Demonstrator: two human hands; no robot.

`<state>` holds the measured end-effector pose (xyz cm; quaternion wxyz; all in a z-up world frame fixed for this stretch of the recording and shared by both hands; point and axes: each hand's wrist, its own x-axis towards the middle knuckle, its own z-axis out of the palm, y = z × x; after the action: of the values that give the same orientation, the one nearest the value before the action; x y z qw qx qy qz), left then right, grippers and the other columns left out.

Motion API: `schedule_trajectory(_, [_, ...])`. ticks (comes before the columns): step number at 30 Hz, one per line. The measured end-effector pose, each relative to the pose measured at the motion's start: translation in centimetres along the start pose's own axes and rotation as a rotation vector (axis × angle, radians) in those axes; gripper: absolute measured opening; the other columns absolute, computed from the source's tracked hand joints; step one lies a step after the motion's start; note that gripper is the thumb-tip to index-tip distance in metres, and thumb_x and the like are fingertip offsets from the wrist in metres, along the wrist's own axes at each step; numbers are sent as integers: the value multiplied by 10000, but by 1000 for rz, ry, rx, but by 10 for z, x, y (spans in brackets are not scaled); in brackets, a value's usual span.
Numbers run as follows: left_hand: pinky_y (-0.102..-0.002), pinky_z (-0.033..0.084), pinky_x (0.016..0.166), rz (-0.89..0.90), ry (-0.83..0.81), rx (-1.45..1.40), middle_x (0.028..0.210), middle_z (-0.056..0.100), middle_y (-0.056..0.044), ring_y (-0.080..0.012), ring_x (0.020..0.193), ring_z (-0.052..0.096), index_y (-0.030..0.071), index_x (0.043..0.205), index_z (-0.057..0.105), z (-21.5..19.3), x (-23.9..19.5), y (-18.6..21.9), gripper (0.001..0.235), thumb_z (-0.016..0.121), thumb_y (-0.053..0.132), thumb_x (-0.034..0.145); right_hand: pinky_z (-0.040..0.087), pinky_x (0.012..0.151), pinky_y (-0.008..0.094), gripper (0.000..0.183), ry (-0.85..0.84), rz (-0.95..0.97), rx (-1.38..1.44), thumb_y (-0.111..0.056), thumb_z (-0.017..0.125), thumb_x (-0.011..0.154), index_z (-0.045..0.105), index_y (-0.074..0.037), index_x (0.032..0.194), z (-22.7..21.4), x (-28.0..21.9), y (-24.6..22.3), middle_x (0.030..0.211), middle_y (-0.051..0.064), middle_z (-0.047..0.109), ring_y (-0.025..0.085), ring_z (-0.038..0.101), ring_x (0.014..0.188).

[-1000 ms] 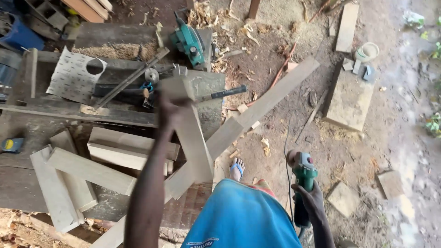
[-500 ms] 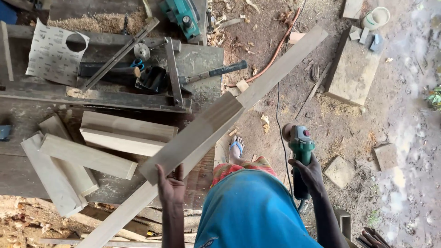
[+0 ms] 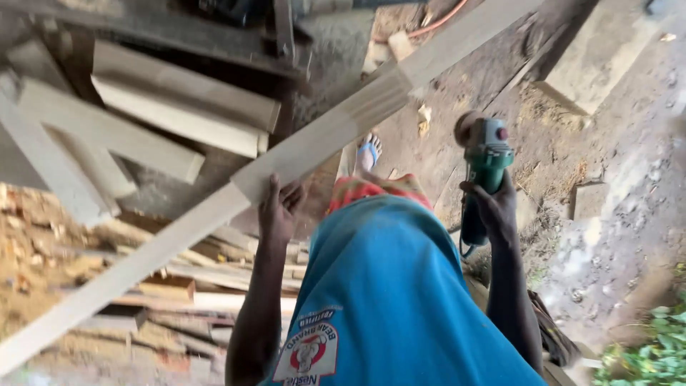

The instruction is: The person uses a handheld electric sander to smooth the surface of a long, light-colored wooden plank. They hold the plank with one hand and guide the sander along its length with the other, repeatedly moving the tool back and forth.

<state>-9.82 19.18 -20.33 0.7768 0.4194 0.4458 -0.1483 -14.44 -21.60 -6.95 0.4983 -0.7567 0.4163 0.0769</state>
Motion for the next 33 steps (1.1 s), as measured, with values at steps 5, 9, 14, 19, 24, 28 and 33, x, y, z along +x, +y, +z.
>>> schedule_trajectory(5, [-497, 642, 673, -80, 11, 528, 803, 749, -237, -323, 638, 762, 20, 890, 730, 27, -49, 26, 520, 569, 498, 1013, 544, 726, 385, 477, -46, -32, 19, -263, 923, 793, 594, -124, 1109, 3, -8, -26, 827, 95, 673, 229, 691, 721])
schedule_trajectory(9, [-253, 520, 544, 958, 71, 1307, 558, 643, 20, -161, 479, 626, 232, 681, 727, 20, -44, 23, 544, 831, 757, 784, 501, 796, 439, 544, -65, -68, -82, -289, 918, 813, 582, -85, 1189, 17, -8, -35, 920, 106, 645, 248, 647, 826])
schedule_trajectory(14, [-575, 462, 1041, 1584, 42, 1653, 1280, 598, -233, -398, 1211, 573, 28, 1468, 560, 38, 1, 80, 1141, 340, 973, 868, 558, 763, 472, 473, -230, -150, -148, -391, 849, 930, 594, -71, 1168, 43, -6, -56, 908, 169, 678, 312, 716, 808])
schedule_trajectory(19, [-489, 505, 806, 1545, -12, 1664, 1046, 637, -152, -323, 930, 642, 37, 1389, 580, 31, 19, 76, 1053, 601, 907, 796, 502, 832, 664, 568, -326, -246, -304, -478, 805, 932, 581, -32, 1203, 82, -18, -88, 1002, 316, 665, 565, 653, 981])
schedule_trajectory(24, [-458, 516, 810, 1559, -53, 1644, 1056, 618, -112, -289, 954, 629, 87, 1336, 627, 16, 20, 82, 1033, 561, 963, 794, 517, 860, 681, 555, -419, -243, -385, -499, 762, 930, 564, -89, 1247, 111, -32, -91, 1027, 295, 701, 569, 664, 994])
schedule_trajectory(28, [-418, 533, 718, 1579, -8, 1654, 1000, 605, -62, -268, 898, 638, 146, 1314, 650, 12, 26, 81, 990, 624, 953, 739, 542, 808, 648, 604, -437, -379, -467, -550, 766, 914, 558, -125, 1291, 127, -34, -84, 983, 258, 720, 531, 684, 954])
schedule_trajectory(33, [-370, 526, 651, 1611, -11, 1593, 966, 599, -11, -223, 860, 631, 189, 1264, 684, 9, 33, 76, 988, 490, 1030, 784, 536, 761, 674, 601, -492, -460, -431, -497, 772, 919, 543, -88, 1295, 146, -37, -80, 952, 299, 711, 565, 678, 919])
